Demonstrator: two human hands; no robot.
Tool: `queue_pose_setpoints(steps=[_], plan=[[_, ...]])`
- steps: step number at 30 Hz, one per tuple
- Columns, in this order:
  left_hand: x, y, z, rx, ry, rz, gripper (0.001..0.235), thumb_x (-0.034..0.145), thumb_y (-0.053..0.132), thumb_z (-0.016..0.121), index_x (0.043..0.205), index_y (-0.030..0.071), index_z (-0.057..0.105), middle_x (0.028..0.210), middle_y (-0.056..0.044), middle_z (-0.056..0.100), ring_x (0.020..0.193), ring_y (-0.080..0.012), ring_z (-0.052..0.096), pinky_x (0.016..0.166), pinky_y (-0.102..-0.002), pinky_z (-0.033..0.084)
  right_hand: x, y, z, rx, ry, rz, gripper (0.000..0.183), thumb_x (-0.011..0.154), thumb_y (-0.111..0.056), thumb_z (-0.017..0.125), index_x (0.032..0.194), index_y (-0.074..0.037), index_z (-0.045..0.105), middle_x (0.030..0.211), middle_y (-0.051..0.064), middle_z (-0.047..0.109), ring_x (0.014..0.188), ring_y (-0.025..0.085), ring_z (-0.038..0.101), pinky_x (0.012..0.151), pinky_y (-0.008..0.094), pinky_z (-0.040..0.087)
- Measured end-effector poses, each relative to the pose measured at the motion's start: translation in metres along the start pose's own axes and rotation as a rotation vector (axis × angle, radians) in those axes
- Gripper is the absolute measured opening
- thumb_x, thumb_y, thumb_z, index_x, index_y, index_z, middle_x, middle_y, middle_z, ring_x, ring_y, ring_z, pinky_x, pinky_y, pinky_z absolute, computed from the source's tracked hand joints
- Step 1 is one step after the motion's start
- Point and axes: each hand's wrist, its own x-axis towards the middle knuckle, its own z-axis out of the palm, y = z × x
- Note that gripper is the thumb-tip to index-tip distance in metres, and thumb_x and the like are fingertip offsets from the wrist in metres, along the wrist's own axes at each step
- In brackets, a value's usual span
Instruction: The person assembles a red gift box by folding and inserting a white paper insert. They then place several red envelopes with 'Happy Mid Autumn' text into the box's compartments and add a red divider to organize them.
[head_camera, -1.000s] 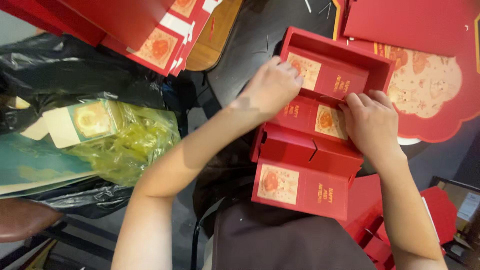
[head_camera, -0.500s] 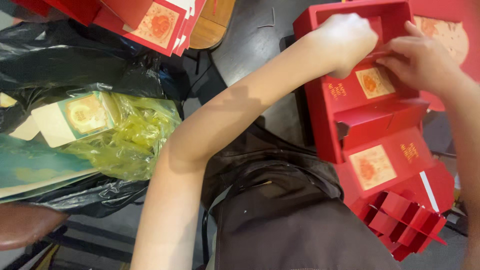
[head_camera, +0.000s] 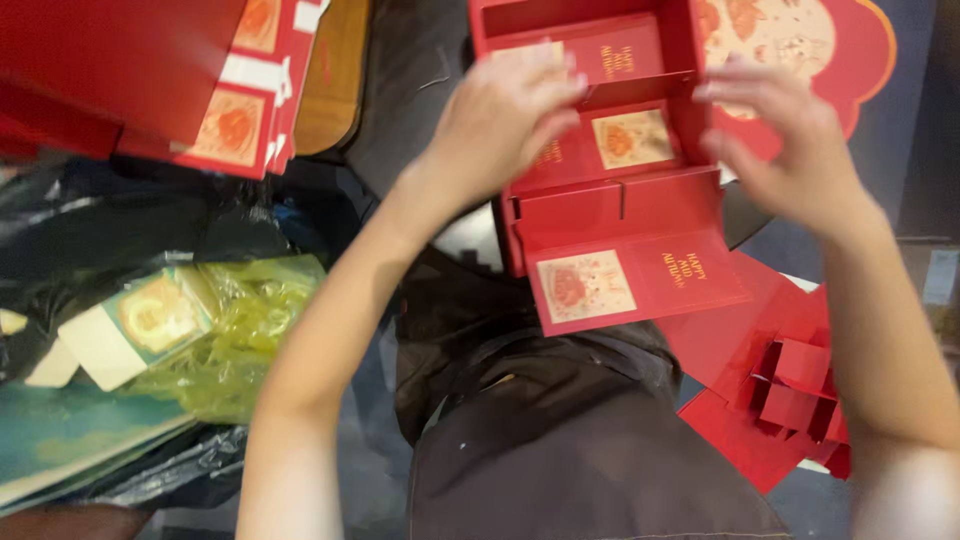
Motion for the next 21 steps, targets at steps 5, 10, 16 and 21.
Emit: queue_pose_setpoints(steps=[5, 10, 16, 21], plan=[[-0.004, 0.068, -0.009, -0.123, -0.393, -0.197, 0.07, 0.08, 0.049, 0.08, 0.132, 0.004, 0.066, 0.112, -0.017, 0.07, 0.106, -0.035, 0.066, 0.086, -0.049, 0.052, -0.045, 0.0, -0.014, 0.071, 0.034, 0.15, 0.056, 0.092, -0.01, 0.077, 0.144, -0.001, 0.059, 0.141, 0.018, 0.064, 0.133, 0.033, 0.064, 0.112, 0.039, 0.05], [0.011, 0.064, -0.005, 0.03, -0.455, -0.245, 0.042, 0.083, 0.045, 0.078, 0.108, 0.012, 0.074, 0.094, -0.01, 0.076, 0.087, -0.0315, 0.073, 0.07, -0.045, 0.057, -0.071, 0.008, -0.01, 0.28, 0.151, 0.246, 0.051, 0.098, -0.006, 0.073, 0.147, -0.002, 0.058, 0.14, 0.015, 0.067, 0.131, 0.029, 0.067, 0.115, 0.038, 0.052], [0.02, 0.045, -0.003, 0.177, -0.471, -0.238, 0.025, 0.087, 0.036, 0.079, 0.093, 0.013, 0.072, 0.079, -0.009, 0.073, 0.074, -0.0315, 0.072, 0.061, -0.045, 0.055, -0.056, 0.014, -0.003, 0.195, 0.136, 0.101, 0.067, 0.085, -0.012, 0.086, 0.144, -0.003, 0.055, 0.138, 0.019, 0.064, 0.124, 0.032, 0.066, 0.106, 0.039, 0.054], [0.009, 0.049, 0.002, 0.229, -0.322, -0.156, 0.02, 0.091, 0.028, 0.079, 0.093, 0.012, 0.068, 0.082, -0.006, 0.068, 0.074, -0.0277, 0.07, 0.059, -0.041, 0.052, -0.01, 0.021, 0.02, -0.053, -0.045, -0.152, 0.07, 0.078, -0.017, 0.086, 0.141, -0.003, 0.06, 0.121, 0.017, 0.069, 0.117, 0.037, 0.064, 0.098, 0.044, 0.052]])
